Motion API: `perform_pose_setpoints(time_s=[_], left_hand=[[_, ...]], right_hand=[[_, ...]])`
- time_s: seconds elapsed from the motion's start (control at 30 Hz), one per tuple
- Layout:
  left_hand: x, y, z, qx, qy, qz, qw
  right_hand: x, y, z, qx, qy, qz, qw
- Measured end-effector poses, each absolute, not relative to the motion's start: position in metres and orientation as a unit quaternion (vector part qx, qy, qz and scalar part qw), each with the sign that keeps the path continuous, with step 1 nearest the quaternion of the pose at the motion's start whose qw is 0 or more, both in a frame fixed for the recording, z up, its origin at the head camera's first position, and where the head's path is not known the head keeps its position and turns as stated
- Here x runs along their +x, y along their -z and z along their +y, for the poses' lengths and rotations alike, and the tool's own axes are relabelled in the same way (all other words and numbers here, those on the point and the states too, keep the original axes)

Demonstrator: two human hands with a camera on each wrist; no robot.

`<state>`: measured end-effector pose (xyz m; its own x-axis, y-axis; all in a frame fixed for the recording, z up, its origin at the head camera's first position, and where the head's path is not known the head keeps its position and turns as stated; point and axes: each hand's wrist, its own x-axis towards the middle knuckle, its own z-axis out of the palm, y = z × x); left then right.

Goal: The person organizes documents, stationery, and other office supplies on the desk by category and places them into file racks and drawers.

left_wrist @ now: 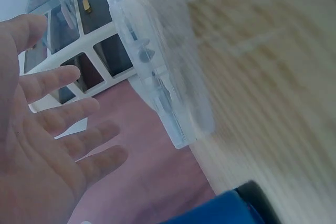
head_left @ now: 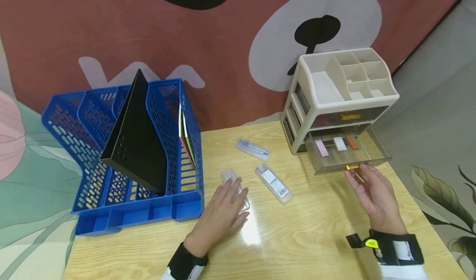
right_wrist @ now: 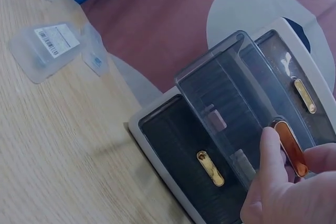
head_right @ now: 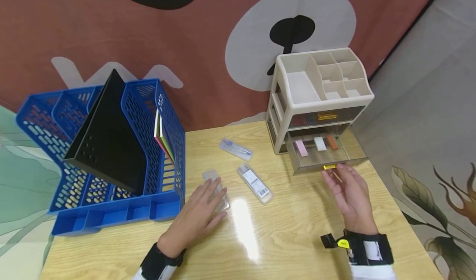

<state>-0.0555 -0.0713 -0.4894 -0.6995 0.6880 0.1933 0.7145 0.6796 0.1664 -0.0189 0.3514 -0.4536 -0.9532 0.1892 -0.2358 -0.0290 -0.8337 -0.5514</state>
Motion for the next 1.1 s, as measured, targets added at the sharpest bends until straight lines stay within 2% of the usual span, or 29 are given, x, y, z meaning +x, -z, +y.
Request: perform_pose_setpoints(time_s=[0.4, 1.1], left_hand=[[-0.048, 0.49, -0.086, -0.361, 0.117, -0.925, 0.018], [-0.039, 0.496, -0.101, -0.341, 0.117, -0.933, 0.001]], right_hand=[[-0.04, 0.447, 0.352, -0.159, -0.934, -0.314, 0.06], [-0.091, 0.438, 0.36, -0.186, -0.916, -0.354, 0.039]])
